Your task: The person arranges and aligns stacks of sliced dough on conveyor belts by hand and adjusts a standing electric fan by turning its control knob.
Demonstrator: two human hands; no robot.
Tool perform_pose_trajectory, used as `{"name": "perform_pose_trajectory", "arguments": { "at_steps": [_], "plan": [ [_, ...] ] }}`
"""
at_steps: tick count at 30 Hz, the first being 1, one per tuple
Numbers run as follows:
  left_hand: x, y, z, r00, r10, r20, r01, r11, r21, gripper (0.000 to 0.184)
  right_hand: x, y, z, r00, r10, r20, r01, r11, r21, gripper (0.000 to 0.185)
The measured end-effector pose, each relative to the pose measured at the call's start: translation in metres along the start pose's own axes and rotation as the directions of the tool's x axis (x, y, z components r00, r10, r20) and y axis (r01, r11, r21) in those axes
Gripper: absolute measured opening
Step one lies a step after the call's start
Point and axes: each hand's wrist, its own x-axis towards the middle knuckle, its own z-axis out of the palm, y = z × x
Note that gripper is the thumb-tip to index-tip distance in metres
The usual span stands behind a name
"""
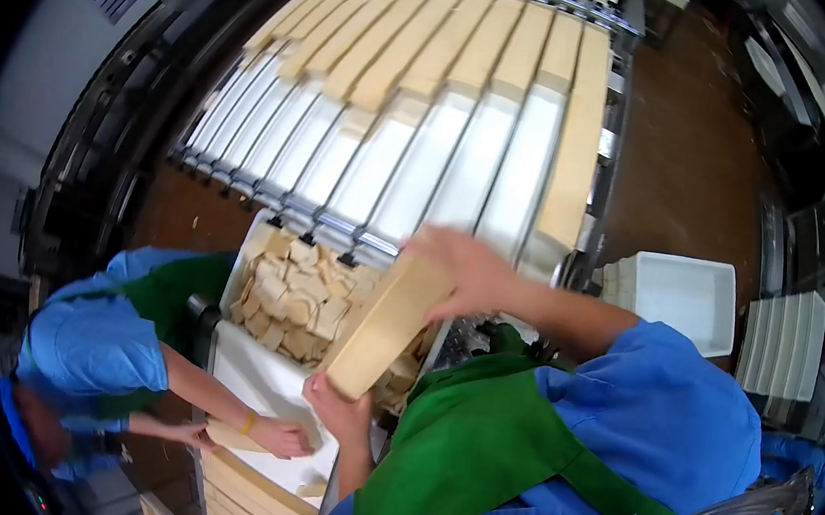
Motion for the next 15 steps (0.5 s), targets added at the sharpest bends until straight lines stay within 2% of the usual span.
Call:
{"name": "perform_pose_trajectory", "arguments": {
  "at_steps": [1, 2, 3, 4, 5, 6, 7, 8, 9, 10, 12, 13, 14, 15],
  "plan": [
    [0.008, 0.028, 0.008, 0.989, 0.095, 0.114, -0.096, 0.995, 0.005, 0.073, 0.001, 0.046, -0.033, 0.997, 0.069, -0.018, -0.065, 0.983, 0.173, 0.094],
    [0.021, 0.068, 0.015, 0.966, 0.153, 0.206, -0.16, 0.987, 0.015, 0.075, 0.002, 0.098, -0.054, 0.951, 0.31, -0.005, -0.263, 0.815, 0.516, 0.078],
    [0.024, 0.085, 0.033, 0.917, 0.339, 0.211, -0.333, 0.941, -0.064, 0.072, 0.009, 0.144, -0.08, 0.906, 0.421, -0.048, -0.325, 0.762, 0.561, 0.067],
    [0.03, 0.112, 0.049, 0.912, 0.346, 0.218, -0.338, 0.938, -0.073, 0.072, 0.015, 0.181, -0.101, 0.846, 0.527, -0.083, -0.377, 0.701, 0.606, 0.058],
    [0.041, 0.145, 0.062, 0.832, 0.468, 0.297, -0.429, 0.883, -0.19, 0.071, 0.022, 0.205, -0.114, 0.839, 0.536, -0.092, -0.381, 0.7, 0.604, 0.058],
    [0.051, 0.172, 0.074, 0.728, 0.59, 0.348, -0.502, 0.805, -0.316, 0.07, 0.034, 0.223, -0.129, 0.813, 0.579, -0.068, -0.522, 0.775, 0.356, 0.057],
    [0.059, 0.189, 0.086, 0.717, 0.61, 0.338, -0.516, 0.79, -0.33, 0.07, 0.046, 0.234, -0.143, 0.777, 0.627, -0.063, -0.622, 0.779, 0.08, 0.059],
    [0.068, 0.206, 0.097, 0.721, 0.554, 0.416, -0.442, 0.83, -0.34, 0.068, 0.059, 0.242, -0.152, 0.779, 0.626, 0.019, -0.626, 0.779, -0.027, 0.072],
    [0.077, 0.222, 0.108, 0.714, 0.496, 0.495, -0.364, 0.866, -0.343, 0.067, 0.067, 0.256, -0.155, 0.786, 0.617, 0.038, -0.611, 0.785, -0.107, 0.072],
    [0.087, 0.233, 0.119, 0.701, 0.514, 0.495, -0.378, 0.855, -0.354, 0.067, 0.078, 0.262, -0.161, 0.761, 0.645, 0.068, -0.625, 0.758, -0.185, 0.071],
    [0.107, 0.25, 0.139, 0.644, 0.371, 0.67, -0.168, 0.922, -0.349, 0.065, 0.092, 0.263, -0.173, 0.692, 0.722, -0.002, -0.658, 0.629, -0.414, 0.066],
    [0.115, 0.257, 0.153, 0.611, 0.367, 0.701, -0.163, 0.925, -0.343, 0.062, 0.094, 0.262, -0.172, 0.819, 0.548, -0.171, -0.564, 0.711, -0.42, 0.062],
    [0.123, 0.26, 0.172, 0.606, 0.371, 0.704, -0.172, 0.925, -0.339, 0.062, 0.095, 0.258, -0.167, 0.885, 0.334, -0.325, -0.455, 0.77, -0.448, 0.061],
    [0.132, 0.261, 0.195, 0.606, 0.563, 0.563, -0.424, 0.827, -0.37, 0.064, 0.101, 0.24, -0.167, 0.91, 0.197, -0.365, -0.318, 0.897, -0.307, 0.058]
  ]
}}
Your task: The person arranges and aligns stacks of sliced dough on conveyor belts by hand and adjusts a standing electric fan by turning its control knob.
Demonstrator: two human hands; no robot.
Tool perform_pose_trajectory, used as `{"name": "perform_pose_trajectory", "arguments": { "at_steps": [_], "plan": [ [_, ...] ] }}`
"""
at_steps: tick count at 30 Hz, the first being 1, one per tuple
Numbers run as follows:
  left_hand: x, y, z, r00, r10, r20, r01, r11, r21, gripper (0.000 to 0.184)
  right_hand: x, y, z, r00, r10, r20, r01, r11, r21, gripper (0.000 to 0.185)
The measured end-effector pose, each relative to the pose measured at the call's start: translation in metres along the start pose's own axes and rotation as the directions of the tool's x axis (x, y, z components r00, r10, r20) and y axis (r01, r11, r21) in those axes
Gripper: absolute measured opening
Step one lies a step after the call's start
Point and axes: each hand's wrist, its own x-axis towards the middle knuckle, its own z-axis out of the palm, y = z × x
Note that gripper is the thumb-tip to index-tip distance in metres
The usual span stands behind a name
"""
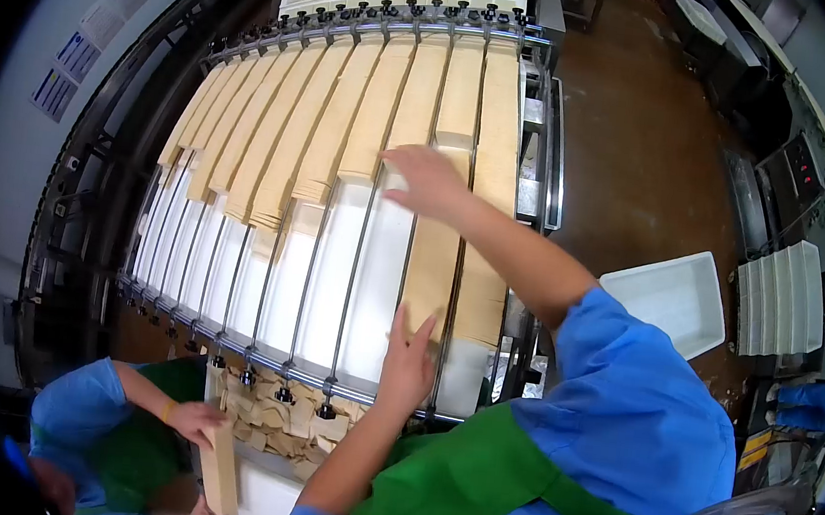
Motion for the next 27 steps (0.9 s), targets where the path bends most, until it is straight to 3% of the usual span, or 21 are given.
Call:
{"name": "perform_pose_trajectory", "arguments": {
  "at_steps": [1, 2, 3, 4, 5, 6, 7, 9, 11, 12, 13, 15, 17, 18, 23, 24, 27],
  "plan": [
    [0.016, -0.004, 0.006, 0.972, 0.224, -0.073, -0.21, 0.964, 0.164, 0.067, -0.001, -0.026, -0.017, 0.989, -0.101, -0.104, 0.12, 0.973, 0.198, 0.056],
    [0.028, 0.004, 0.002, 0.987, 0.158, 0.011, -0.158, 0.987, 0.01, 0.065, -0.009, -0.054, -0.038, 0.952, -0.217, -0.214, 0.285, 0.883, 0.373, 0.055],
    [0.039, -0.002, 0.004, 0.986, 0.168, 0.017, -0.168, 0.986, 0.01, 0.065, -0.019, -0.084, -0.063, 0.89, -0.3, -0.344, 0.445, 0.74, 0.504, 0.055],
    [0.047, -0.012, 0.011, 0.992, 0.094, 0.087, -0.085, 0.991, -0.105, 0.058, -0.03, -0.11, -0.092, 0.804, -0.356, -0.476, 0.579, 0.652, 0.49, 0.049],
    [0.041, -0.019, 0.017, 0.998, 0.056, 0.025, -0.052, 0.99, -0.13, 0.055, -0.044, -0.133, -0.121, 0.7, -0.393, -0.596, 0.699, 0.551, 0.457, 0.044],
    [0.036, -0.026, 0.023, 0.999, 0.016, -0.038, -0.022, 0.987, -0.158, 0.052, -0.062, -0.151, -0.153, 0.614, -0.423, -0.666, 0.755, 0.562, 0.339, 0.039],
    [0.032, -0.025, 0.023, 0.995, -0.023, -0.1, 0.004, 0.982, -0.19, 0.052, -0.077, -0.164, -0.177, 0.543, -0.449, -0.709, 0.787, 0.567, 0.244, 0.039],
    [-0.002, -0.029, -0.011, 0.997, 0.065, 0.039, -0.04, 0.886, -0.462, 0.073, -0.104, -0.187, -0.211, 0.445, -0.5, -0.743, 0.821, 0.56, 0.115, 0.038],
    [-0.054, -0.002, -0.04, 0.971, -0.217, -0.099, 0.097, 0.739, -0.666, 0.067, -0.12, -0.213, -0.231, 0.378, -0.544, -0.749, 0.847, 0.53, 0.043, 0.038],
    [-0.082, -0.02, -0.041, 0.964, -0.202, -0.172, 0.06, 0.797, -0.601, 0.07, -0.125, -0.228, -0.234, 0.344, -0.562, -0.752, 0.865, 0.502, 0.02, 0.038],
    [-0.109, -0.037, -0.047, 0.948, -0.204, -0.243, 0.015, 0.794, -0.608, 0.072, -0.128, -0.245, -0.235, 0.324, -0.574, -0.752, 0.88, 0.475, 0.017, 0.038],
    [-0.167, -0.061, -0.065, 0.908, -0.212, -0.36, 0.065, 0.923, -0.38, 0.073, -0.13, -0.28, -0.226, 0.299, -0.588, -0.752, 0.912, 0.408, 0.043, 0.038],
    [-0.213, -0.045, -0.1, 0.746, -0.601, -0.287, 0.244, 0.648, -0.722, 0.073, -0.13, -0.321, -0.21, 0.282, -0.586, -0.759, 0.942, 0.319, 0.104, 0.038],
    [-0.244, -0.073, -0.084, 0.67, -0.561, -0.486, 0.205, 0.769, -0.605, 0.075, -0.129, -0.343, -0.198, 0.282, -0.584, -0.761, 0.952, 0.269, 0.147, 0.038],
    [-0.404, -0.093, -0.101, 0.467, -0.678, -0.568, 0.504, 0.732, -0.459, 0.082, -0.129, -0.479, -0.104, 0.379, -0.622, -0.686, 0.885, 0.028, 0.464, 0.037],
    [-0.442, -0.099, -0.095, 0.383, -0.708, -0.593, 0.534, 0.694, -0.483, 0.082, -0.133, -0.511, -0.075, 0.408, -0.66, -0.631, 0.835, -0.01, 0.551, 0.037],
    [-0.56, -0.096, -0.078, 0.199, -0.837, -0.51, 0.89, 0.372, -0.264, 0.085, -0.168, -0.6, 0.041, 0.437, -0.839, -0.325, 0.616, 0.016, 0.787, 0.037]
  ]
}}
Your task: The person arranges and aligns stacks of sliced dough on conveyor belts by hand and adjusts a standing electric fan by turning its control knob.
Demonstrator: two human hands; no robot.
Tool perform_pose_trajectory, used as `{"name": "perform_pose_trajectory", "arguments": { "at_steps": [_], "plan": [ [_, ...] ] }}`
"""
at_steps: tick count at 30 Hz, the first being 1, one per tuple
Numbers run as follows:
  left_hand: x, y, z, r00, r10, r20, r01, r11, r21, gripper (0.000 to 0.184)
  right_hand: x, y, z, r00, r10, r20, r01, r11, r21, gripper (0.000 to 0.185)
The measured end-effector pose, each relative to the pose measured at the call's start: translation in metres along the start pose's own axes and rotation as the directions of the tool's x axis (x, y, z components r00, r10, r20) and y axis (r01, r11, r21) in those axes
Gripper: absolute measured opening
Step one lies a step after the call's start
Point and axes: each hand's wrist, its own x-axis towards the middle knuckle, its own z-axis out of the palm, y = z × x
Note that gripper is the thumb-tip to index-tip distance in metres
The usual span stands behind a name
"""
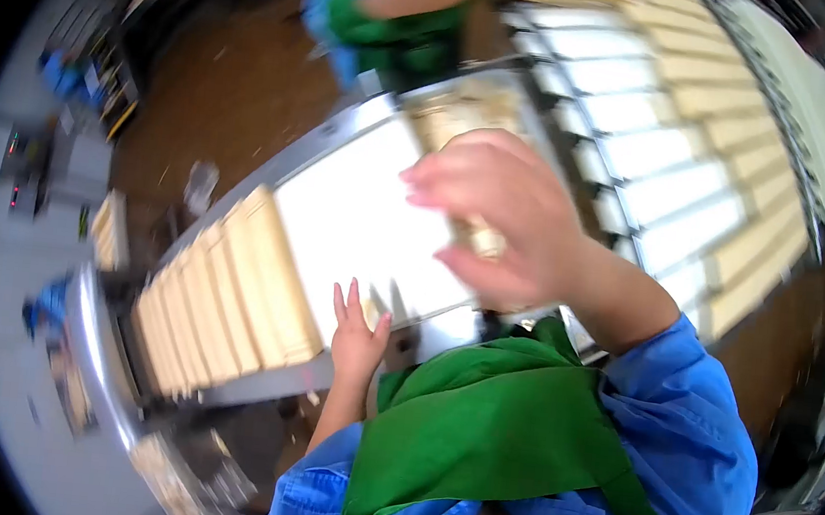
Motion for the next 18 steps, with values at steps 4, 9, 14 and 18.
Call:
{"name": "perform_pose_trajectory", "arguments": {
  "at_steps": [4, 9, 14, 18],
  "plan": [
    [-0.046, -0.087, -0.055, 0.881, -0.428, 0.201, 0.427, 0.903, 0.054, 0.087, -0.012, 0.098, 0.175, 0.897, 0.271, 0.348, -0.249, 0.962, -0.107, 0.049],
    [-0.066, -0.164, -0.044, 0.981, -0.166, 0.099, 0.187, 0.946, -0.264, 0.086, 0.038, 0.16, 0.351, 0.712, 0.318, 0.626, -0.172, 0.943, -0.283, 0.07],
    [-0.066, -0.186, -0.026, 0.987, -0.136, -0.085, 0.081, 0.881, -0.466, 0.088, 0.055, 0.178, 0.478, 0.616, 0.46, 0.64, -0.206, 0.878, -0.433, 0.073],
    [-0.061, -0.183, -0.041, 0.974, -0.22, 0.06, 0.208, 0.747, -0.631, 0.082, 0.016, 0.153, 0.504, 0.744, 0.555, 0.371, -0.364, 0.804, -0.47, 0.071]
  ]
}}
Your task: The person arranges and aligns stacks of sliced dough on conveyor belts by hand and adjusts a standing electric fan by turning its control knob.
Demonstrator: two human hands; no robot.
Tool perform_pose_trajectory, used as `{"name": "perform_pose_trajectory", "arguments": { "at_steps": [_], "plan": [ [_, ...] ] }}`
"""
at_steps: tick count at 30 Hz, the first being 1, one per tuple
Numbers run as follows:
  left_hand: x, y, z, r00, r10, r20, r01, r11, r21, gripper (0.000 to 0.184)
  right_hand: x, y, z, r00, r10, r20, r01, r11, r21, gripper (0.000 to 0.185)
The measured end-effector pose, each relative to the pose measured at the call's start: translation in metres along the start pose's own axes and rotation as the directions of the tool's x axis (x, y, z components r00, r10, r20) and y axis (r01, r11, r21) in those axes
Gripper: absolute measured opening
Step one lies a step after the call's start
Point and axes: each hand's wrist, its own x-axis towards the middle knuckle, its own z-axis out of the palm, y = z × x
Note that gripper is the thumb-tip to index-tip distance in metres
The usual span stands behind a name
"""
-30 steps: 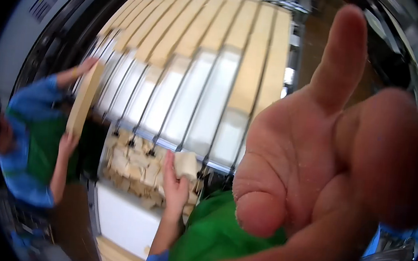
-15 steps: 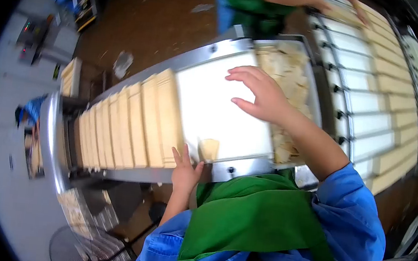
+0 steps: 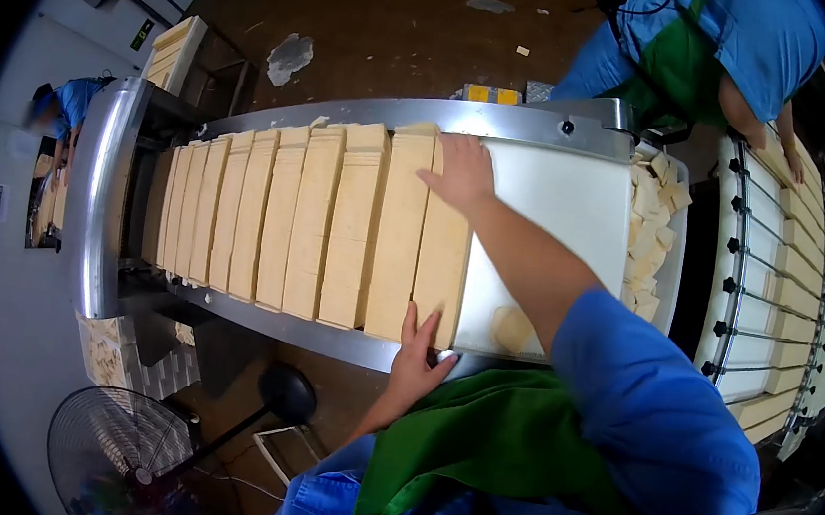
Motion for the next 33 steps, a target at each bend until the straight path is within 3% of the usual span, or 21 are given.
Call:
{"name": "perform_pose_trajectory", "arguments": {
  "at_steps": [2, 6, 8, 10, 11, 12, 13, 15, 17, 18, 19, 20, 23, 24, 25, 26, 28, 29, 30, 31, 33],
  "plan": [
    [0.005, -0.004, -0.002, 0.997, 0.08, -0.007, -0.08, 0.996, 0.037, 0.077, -0.008, 0.002, -0.009, 0.993, 0.083, 0.082, -0.084, 0.996, 0.0, 0.069],
    [0.018, 0.002, -0.006, 0.988, 0.124, 0.096, -0.13, 0.99, 0.059, 0.065, -0.024, 0.037, -0.044, 0.983, 0.176, -0.059, -0.183, 0.974, -0.13, 0.057],
    [0.029, 0.012, -0.002, 0.963, 0.203, 0.179, -0.218, 0.973, 0.072, 0.064, -0.038, 0.065, -0.086, 0.953, 0.294, 0.071, -0.273, 0.937, -0.219, 0.057],
    [0.039, 0.019, 0.003, 0.925, 0.308, 0.222, -0.36, 0.898, 0.252, 0.068, -0.066, 0.104, -0.123, 0.921, 0.388, 0.04, -0.365, 0.894, -0.26, 0.063],
    [0.045, 0.021, 0.003, 0.929, 0.271, 0.253, -0.334, 0.908, 0.253, 0.076, -0.086, 0.121, -0.143, 0.884, 0.465, 0.054, -0.441, 0.866, -0.236, 0.07],
    [0.051, 0.019, 0.006, 0.928, 0.286, 0.239, -0.358, 0.859, 0.365, 0.083, -0.108, 0.138, -0.16, 0.84, 0.539, 0.068, -0.516, 0.83, -0.211, 0.078],
    [0.058, 0.016, 0.008, 0.924, 0.307, 0.229, -0.381, 0.797, 0.469, 0.089, -0.133, 0.161, -0.164, 0.857, 0.511, 0.067, -0.507, 0.859, -0.07, 0.088],
    [0.066, 0.022, 0.022, 0.988, 0.129, 0.079, -0.15, 0.767, 0.624, 0.099, -0.179, 0.17, -0.174, 0.803, 0.58, 0.139, -0.596, 0.767, 0.237, 0.089],
    [0.078, 0.017, 0.044, 0.987, 0.158, 0.011, -0.111, 0.642, 0.759, 0.11, -0.216, 0.167, -0.174, 0.787, 0.58, 0.212, -0.612, 0.689, 0.388, 0.095],
    [0.081, 0.04, 0.051, 0.999, 0.052, -0.007, -0.029, 0.665, 0.747, 0.111, -0.237, 0.173, -0.159, 0.881, 0.471, 0.038, -0.461, 0.84, 0.286, 0.102],
    [0.083, 0.063, 0.058, 1.0, -0.007, -0.008, 0.011, 0.638, 0.77, 0.109, -0.252, 0.164, -0.179, 0.919, 0.38, 0.106, -0.394, 0.901, 0.184, 0.099],
    [0.086, 0.062, 0.065, 0.991, 0.134, 0.024, -0.111, 0.697, 0.708, 0.102, -0.266, 0.157, -0.202, 0.937, 0.291, 0.194, -0.312, 0.946, 0.09, 0.097],
    [0.083, 0.102, 0.106, 0.985, 0.147, 0.089, -0.169, 0.73, 0.662, 0.091, -0.313, 0.184, -0.218, 0.826, 0.524, 0.209, -0.551, 0.827, 0.107, 0.09],
    [0.086, 0.102, 0.121, 0.96, 0.262, 0.102, -0.265, 0.725, 0.635, 0.087, -0.334, 0.195, -0.223, 0.813, 0.551, 0.187, -0.575, 0.811, 0.111, 0.09],
    [0.087, 0.108, 0.139, 0.924, 0.369, 0.104, -0.352, 0.71, 0.61, 0.083, -0.358, 0.206, -0.229, 0.855, 0.519, -0.011, -0.515, 0.85, 0.111, 0.083],
    [0.086, 0.115, 0.162, 0.917, 0.38, 0.122, -0.371, 0.698, 0.612, 0.083, -0.383, 0.219, -0.235, 0.864, 0.46, -0.204, -0.451, 0.888, 0.093, 0.077],
    [0.081, 0.138, 0.209, 0.822, 0.553, 0.138, -0.534, 0.664, 0.523, 0.081, -0.434, 0.23, -0.289, 0.836, 0.475, -0.277, -0.465, 0.879, 0.103, 0.082],
    [0.073, 0.157, 0.233, 0.815, 0.56, 0.147, -0.544, 0.653, 0.527, 0.081, -0.463, 0.24, -0.317, 0.825, 0.456, -0.333, -0.46, 0.885, 0.072, 0.086],
    [0.059, 0.18, 0.26, 0.761, 0.61, 0.221, -0.628, 0.606, 0.489, 0.081, -0.491, 0.254, -0.359, 0.822, 0.518, -0.237, -0.499, 0.856, 0.137, 0.097],
    [0.044, 0.204, 0.286, 0.7, 0.653, 0.291, -0.702, 0.554, 0.447, 0.081, -0.522, 0.288, -0.377, 0.814, 0.418, -0.404, -0.393, 0.908, 0.146, 0.106],
    [0.01, 0.251, 0.334, 0.652, 0.588, 0.479, -0.757, 0.541, 0.366, 0.077, -0.576, 0.374, -0.411, 0.63, 0.682, -0.371, -0.535, 0.727, 0.43, 0.077]
  ]
}}
